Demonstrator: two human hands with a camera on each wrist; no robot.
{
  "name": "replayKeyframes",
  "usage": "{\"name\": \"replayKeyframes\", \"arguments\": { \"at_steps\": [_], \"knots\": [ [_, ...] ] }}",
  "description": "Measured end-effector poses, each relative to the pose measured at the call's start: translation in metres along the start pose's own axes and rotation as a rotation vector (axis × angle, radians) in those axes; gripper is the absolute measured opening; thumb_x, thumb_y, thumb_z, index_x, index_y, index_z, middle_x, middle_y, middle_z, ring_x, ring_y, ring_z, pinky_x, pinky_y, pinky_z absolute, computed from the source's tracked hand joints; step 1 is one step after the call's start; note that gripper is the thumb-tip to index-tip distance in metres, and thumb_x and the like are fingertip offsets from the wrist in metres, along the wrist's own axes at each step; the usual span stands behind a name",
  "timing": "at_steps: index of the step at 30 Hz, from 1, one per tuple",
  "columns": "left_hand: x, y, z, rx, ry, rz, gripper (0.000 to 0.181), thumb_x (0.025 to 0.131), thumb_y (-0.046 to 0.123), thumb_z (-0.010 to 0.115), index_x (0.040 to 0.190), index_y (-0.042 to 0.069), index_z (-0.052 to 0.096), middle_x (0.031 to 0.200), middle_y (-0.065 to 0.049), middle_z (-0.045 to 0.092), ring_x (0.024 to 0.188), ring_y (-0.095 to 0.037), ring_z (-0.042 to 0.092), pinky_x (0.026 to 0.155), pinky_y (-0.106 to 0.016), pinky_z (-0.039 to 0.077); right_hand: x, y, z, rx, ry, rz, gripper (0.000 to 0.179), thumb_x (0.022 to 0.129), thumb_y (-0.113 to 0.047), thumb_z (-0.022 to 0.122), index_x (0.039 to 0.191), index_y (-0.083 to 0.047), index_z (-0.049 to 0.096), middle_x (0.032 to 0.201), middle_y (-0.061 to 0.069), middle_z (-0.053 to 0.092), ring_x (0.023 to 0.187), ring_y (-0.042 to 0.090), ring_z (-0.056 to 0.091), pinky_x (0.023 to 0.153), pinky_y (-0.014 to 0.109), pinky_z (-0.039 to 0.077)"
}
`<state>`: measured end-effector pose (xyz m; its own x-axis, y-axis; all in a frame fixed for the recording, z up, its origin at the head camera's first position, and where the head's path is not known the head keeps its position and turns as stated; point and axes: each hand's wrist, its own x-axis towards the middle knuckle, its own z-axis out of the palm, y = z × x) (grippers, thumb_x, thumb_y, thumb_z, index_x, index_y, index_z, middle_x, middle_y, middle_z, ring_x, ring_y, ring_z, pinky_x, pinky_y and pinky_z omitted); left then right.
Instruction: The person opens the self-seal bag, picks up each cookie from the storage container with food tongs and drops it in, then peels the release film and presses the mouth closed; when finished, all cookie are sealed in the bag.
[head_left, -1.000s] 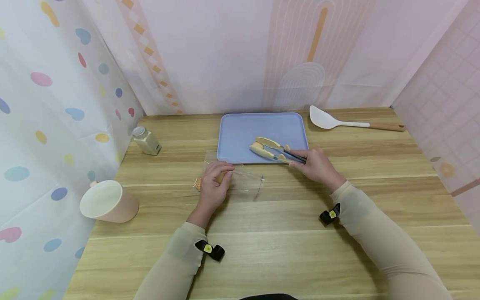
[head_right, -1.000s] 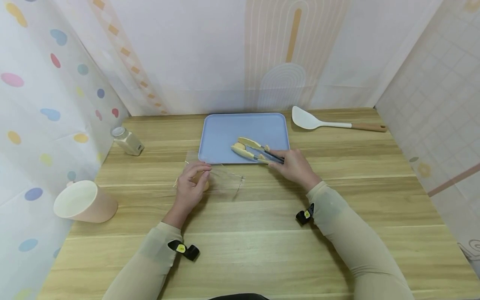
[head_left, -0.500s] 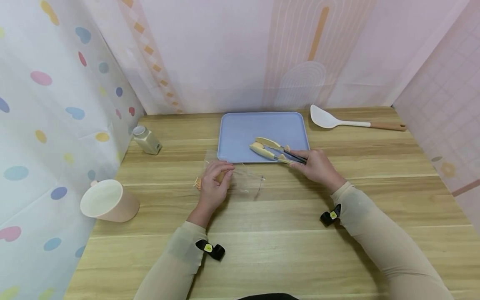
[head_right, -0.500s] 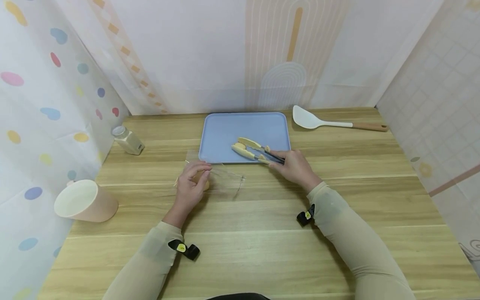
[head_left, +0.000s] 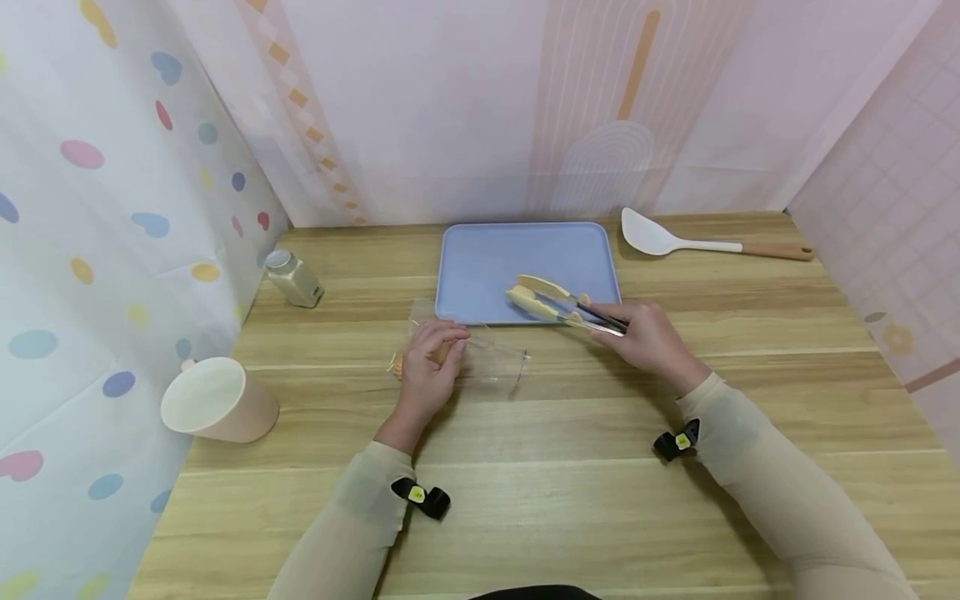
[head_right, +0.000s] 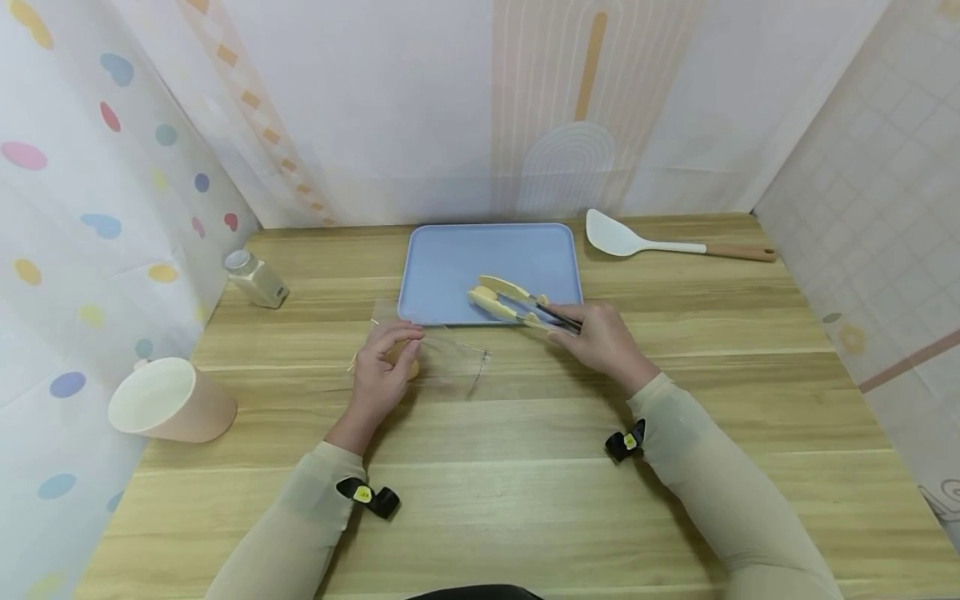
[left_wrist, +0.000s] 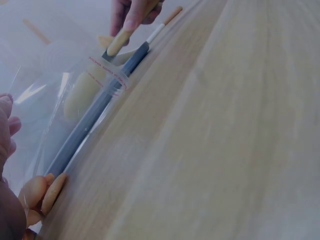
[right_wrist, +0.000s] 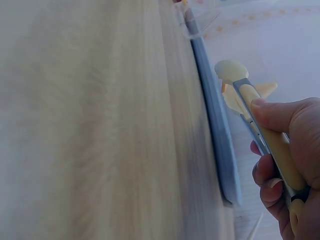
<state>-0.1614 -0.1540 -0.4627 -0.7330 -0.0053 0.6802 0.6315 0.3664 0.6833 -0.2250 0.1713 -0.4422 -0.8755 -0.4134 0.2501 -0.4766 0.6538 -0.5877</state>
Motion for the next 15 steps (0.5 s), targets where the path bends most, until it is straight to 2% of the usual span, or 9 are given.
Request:
{"name": "replayKeyframes", "arguments": {
  "at_steps": [2, 7, 11, 15],
  "knots": [
    [0.002, 0.008, 0.0, 0.004, 0.006, 0.009, 0.012, 0.08, -0.016, 0.064, 0.09, -0.009, 0.067, 0.094, -0.022, 0.065, 0.097, -0.036, 0.056, 0.093, -0.037, 0.042, -0.007, -0.002, -0.004, 0.004, -0.003, 0.001, 0.044, 0.081, -0.021, 0.078, 0.122, -0.01, 0.067, 0.11, 0.014, 0.069, 0.08, 0.018, 0.063, 0.062, 0.034, 0.049],
    [0.005, 0.013, 0.0, 0.009, -0.002, 0.012, 0.012, 0.08, -0.016, 0.065, 0.09, -0.009, 0.067, 0.094, -0.023, 0.065, 0.097, -0.038, 0.056, 0.094, -0.037, 0.042, -0.029, -0.007, -0.015, -0.005, 0.002, -0.006, 0.044, 0.08, -0.019, 0.08, 0.121, -0.01, 0.068, 0.113, 0.012, 0.068, 0.097, 0.026, 0.066, 0.076, 0.043, 0.053],
    [0.006, 0.014, 0.001, 0.013, -0.002, 0.005, 0.013, 0.079, -0.017, 0.064, 0.09, -0.01, 0.067, 0.094, -0.023, 0.065, 0.098, -0.038, 0.056, 0.095, -0.037, 0.042, -0.047, -0.012, -0.022, -0.005, 0.003, -0.046, 0.043, 0.079, -0.016, 0.081, 0.119, -0.009, 0.069, 0.112, 0.01, 0.069, 0.094, 0.022, 0.067, 0.07, 0.038, 0.053],
    [0.007, 0.013, 0.001, 0.011, -0.002, 0.008, 0.013, 0.079, -0.017, 0.063, 0.09, -0.01, 0.067, 0.094, -0.024, 0.065, 0.098, -0.039, 0.056, 0.095, -0.037, 0.041, -0.064, -0.017, -0.024, -0.005, -0.012, -0.092, 0.041, 0.079, -0.016, 0.081, 0.118, -0.01, 0.07, 0.112, 0.005, 0.069, 0.094, 0.015, 0.065, 0.07, 0.03, 0.053]
  ]
}}
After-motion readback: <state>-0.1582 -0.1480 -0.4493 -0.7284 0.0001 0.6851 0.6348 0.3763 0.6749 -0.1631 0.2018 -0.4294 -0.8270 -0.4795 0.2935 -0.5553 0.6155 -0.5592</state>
